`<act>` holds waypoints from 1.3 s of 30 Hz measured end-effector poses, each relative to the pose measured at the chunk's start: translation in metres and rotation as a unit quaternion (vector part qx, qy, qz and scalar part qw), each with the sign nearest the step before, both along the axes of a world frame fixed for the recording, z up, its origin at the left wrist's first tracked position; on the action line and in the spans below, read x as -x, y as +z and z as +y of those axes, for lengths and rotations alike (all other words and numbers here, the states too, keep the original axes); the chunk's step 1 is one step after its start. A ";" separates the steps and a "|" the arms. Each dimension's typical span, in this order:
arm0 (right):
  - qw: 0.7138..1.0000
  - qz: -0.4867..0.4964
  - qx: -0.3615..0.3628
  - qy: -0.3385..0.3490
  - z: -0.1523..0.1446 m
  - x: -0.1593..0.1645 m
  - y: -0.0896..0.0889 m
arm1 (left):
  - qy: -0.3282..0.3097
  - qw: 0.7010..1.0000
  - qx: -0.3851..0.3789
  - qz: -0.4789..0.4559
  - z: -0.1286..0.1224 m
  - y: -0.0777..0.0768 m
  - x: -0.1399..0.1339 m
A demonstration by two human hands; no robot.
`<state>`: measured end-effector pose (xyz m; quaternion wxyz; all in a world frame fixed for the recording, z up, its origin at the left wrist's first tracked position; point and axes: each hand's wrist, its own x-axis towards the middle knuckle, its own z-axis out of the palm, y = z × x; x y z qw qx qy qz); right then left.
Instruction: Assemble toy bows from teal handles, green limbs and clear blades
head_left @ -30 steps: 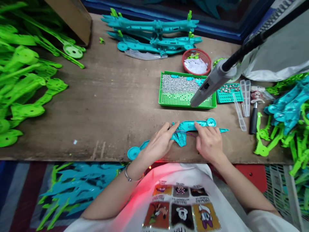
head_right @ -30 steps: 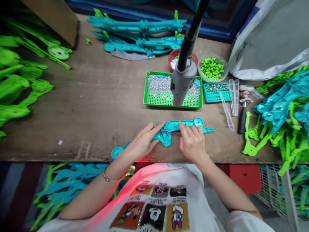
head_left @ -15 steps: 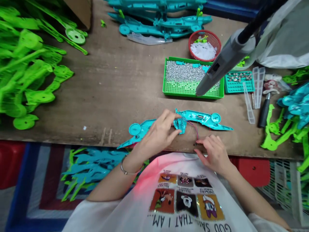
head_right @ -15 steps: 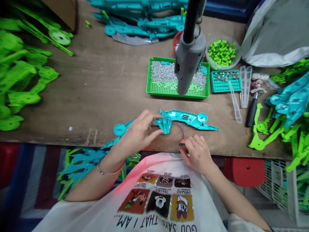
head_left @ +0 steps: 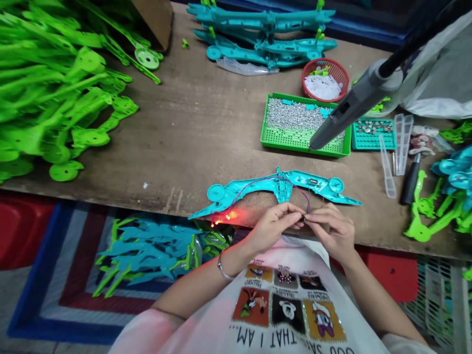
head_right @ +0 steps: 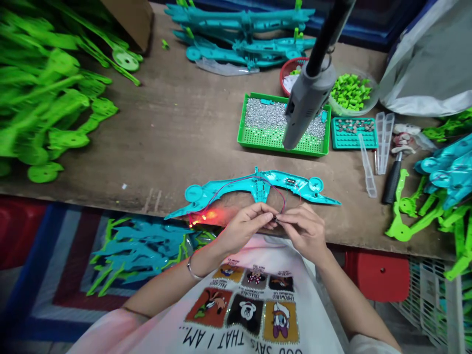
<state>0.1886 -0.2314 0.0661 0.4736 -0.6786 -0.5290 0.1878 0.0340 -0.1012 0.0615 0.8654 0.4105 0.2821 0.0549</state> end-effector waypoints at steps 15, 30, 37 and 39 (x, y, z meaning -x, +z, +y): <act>0.997 -0.073 -0.018 0.016 0.002 0.007 0.001 | 0.088 0.993 -0.071 0.043 -0.016 -0.002 -0.006; 0.981 -0.137 0.094 0.101 -0.006 -0.043 0.014 | 0.070 0.739 -0.639 0.203 0.038 0.014 0.072; 0.987 -0.138 0.046 0.063 0.060 -0.025 0.030 | 0.002 0.594 -0.716 0.366 0.045 0.013 0.127; 0.983 -0.135 0.025 0.124 0.084 -0.004 0.029 | 0.017 0.600 -0.714 0.360 0.041 0.007 0.135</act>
